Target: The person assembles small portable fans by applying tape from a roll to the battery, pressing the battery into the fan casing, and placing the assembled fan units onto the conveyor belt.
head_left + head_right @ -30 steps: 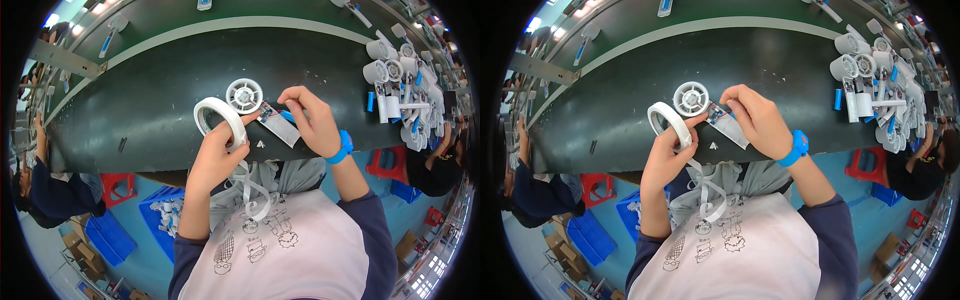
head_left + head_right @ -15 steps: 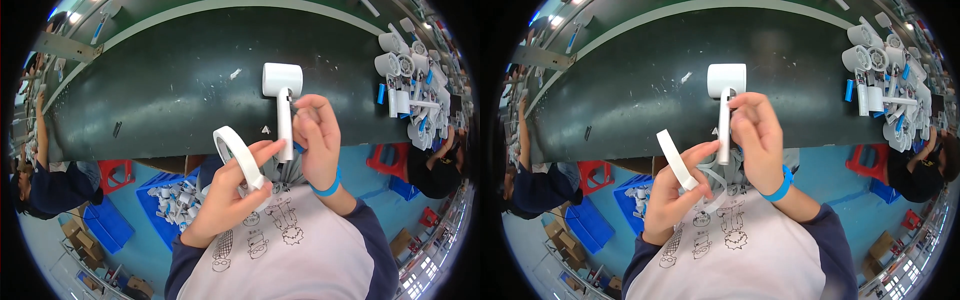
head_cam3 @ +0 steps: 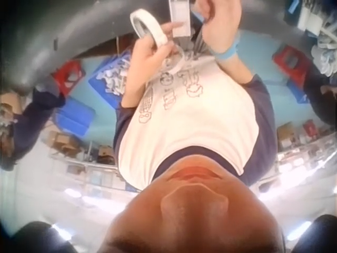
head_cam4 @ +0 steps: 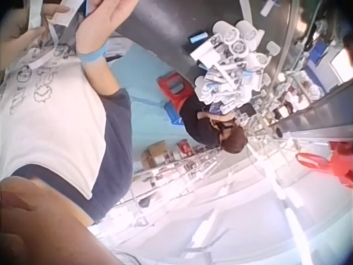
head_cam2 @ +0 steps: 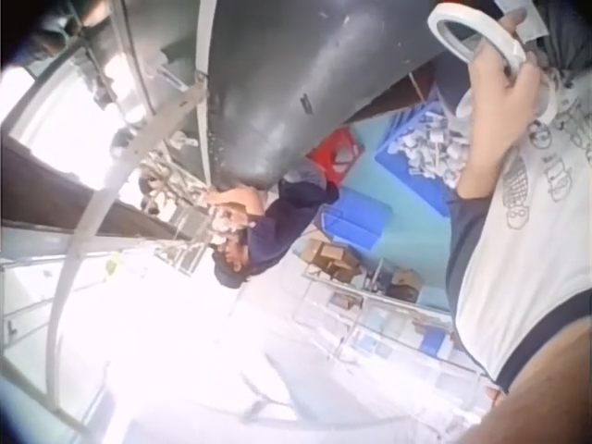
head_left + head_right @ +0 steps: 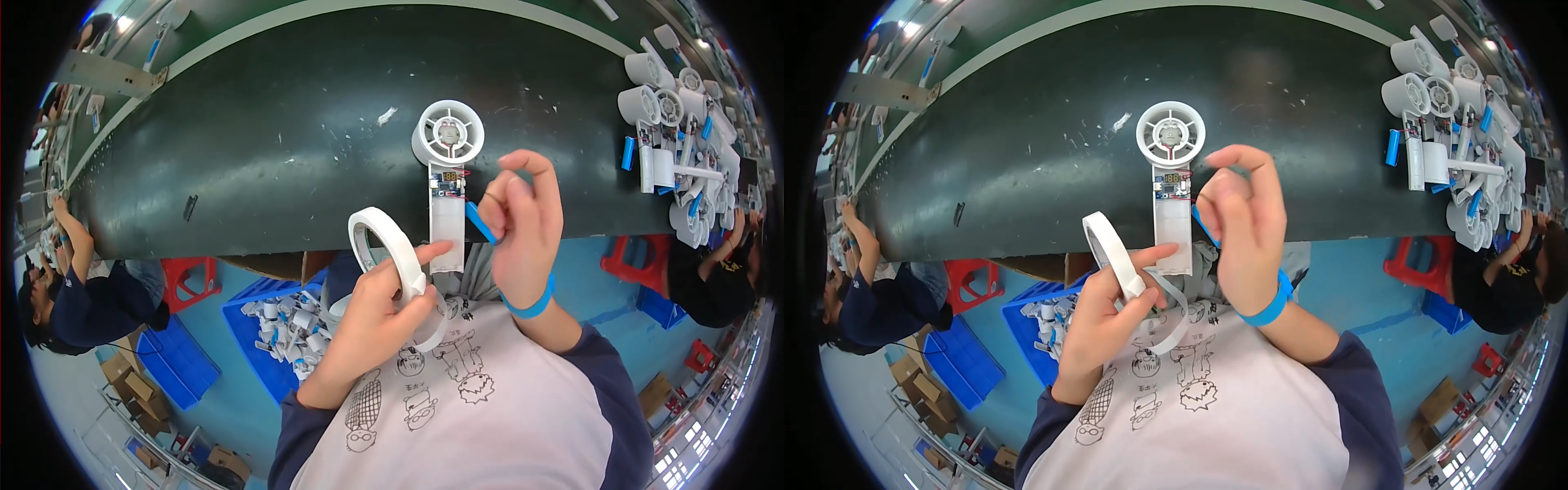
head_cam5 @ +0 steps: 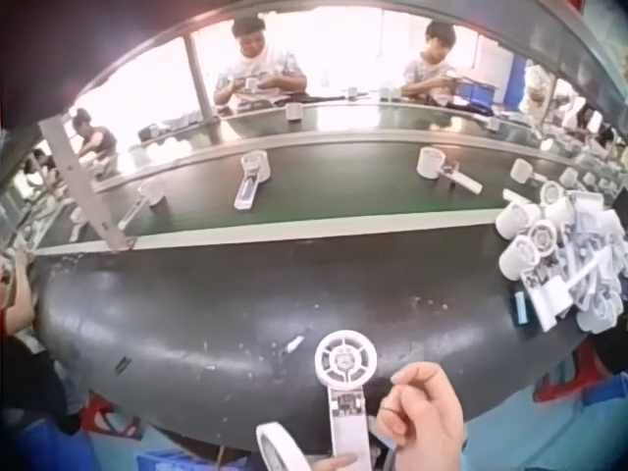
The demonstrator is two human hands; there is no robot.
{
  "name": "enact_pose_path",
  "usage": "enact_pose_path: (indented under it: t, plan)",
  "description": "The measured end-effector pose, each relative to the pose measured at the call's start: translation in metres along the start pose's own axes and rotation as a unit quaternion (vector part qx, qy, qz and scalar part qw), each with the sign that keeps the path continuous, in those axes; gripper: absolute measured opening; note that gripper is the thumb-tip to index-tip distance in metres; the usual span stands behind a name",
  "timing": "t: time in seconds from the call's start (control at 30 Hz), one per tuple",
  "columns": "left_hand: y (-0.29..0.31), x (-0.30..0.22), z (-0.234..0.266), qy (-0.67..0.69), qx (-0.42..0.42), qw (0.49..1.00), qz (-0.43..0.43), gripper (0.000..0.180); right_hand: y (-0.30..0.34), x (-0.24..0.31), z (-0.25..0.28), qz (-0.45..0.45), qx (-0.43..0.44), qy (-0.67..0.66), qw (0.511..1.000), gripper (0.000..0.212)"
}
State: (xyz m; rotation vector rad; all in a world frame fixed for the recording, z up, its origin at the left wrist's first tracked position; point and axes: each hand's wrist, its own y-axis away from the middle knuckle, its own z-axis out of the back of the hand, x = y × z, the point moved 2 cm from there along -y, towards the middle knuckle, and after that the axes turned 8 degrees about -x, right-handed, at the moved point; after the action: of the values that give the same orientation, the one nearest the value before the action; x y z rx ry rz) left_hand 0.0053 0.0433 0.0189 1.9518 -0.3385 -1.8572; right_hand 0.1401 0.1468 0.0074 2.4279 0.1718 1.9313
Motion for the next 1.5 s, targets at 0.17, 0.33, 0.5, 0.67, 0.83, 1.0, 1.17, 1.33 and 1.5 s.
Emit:
enact_pose_path:
  t: [0.17,0.33,0.5,0.67,0.83,1.0,1.17,1.33,1.5]
  plan:
    - [-0.004,0.001,-0.009,-0.082,-0.007,0.997,-0.006,0.04,0.008,0.01,0.009,0.322,0.044,0.376,0.868,0.021]
    - [-0.008,0.003,-0.021,-0.117,0.004,0.992,-0.038,0.042,0.007,0.02,-0.002,0.173,-0.051,0.127,0.975,0.022]
    - [-0.005,0.005,-0.027,-0.101,-0.008,0.993,-0.064,0.037,0.003,0.003,0.017,-0.247,-0.025,-0.386,0.889,0.016]
    - [0.005,-0.005,-0.013,-0.133,-0.066,0.982,-0.12,0.042,0.011,-0.011,0.02,-0.215,-0.054,-0.43,0.875,0.028]
    - [-0.006,-0.001,-0.021,0.189,0.081,0.978,-0.024,0.048,0.024,-0.008,0.003,-0.201,-0.034,-0.346,0.916,0.04]
    - [-0.007,-0.003,-0.02,0.19,0.054,0.979,-0.053,0.044,0.033,-0.004,0.007,-0.062,0.015,-0.157,0.986,0.048]
    - [-0.013,-0.001,-0.014,0.228,0.01,0.972,-0.054,0.038,0.032,0.001,0.022,-0.077,0.048,-0.064,0.994,0.04]
    - [-0.015,-0.003,-0.009,0.22,0.023,0.974,-0.057,0.036,0.014,0.038,0.036,0.144,0.225,0.311,0.912,0.036]
    - [-0.009,-0.008,-0.009,0.17,0.014,0.984,-0.047,0.033,-0.001,0.04,0.028,0.213,0.343,0.365,0.839,0.064]
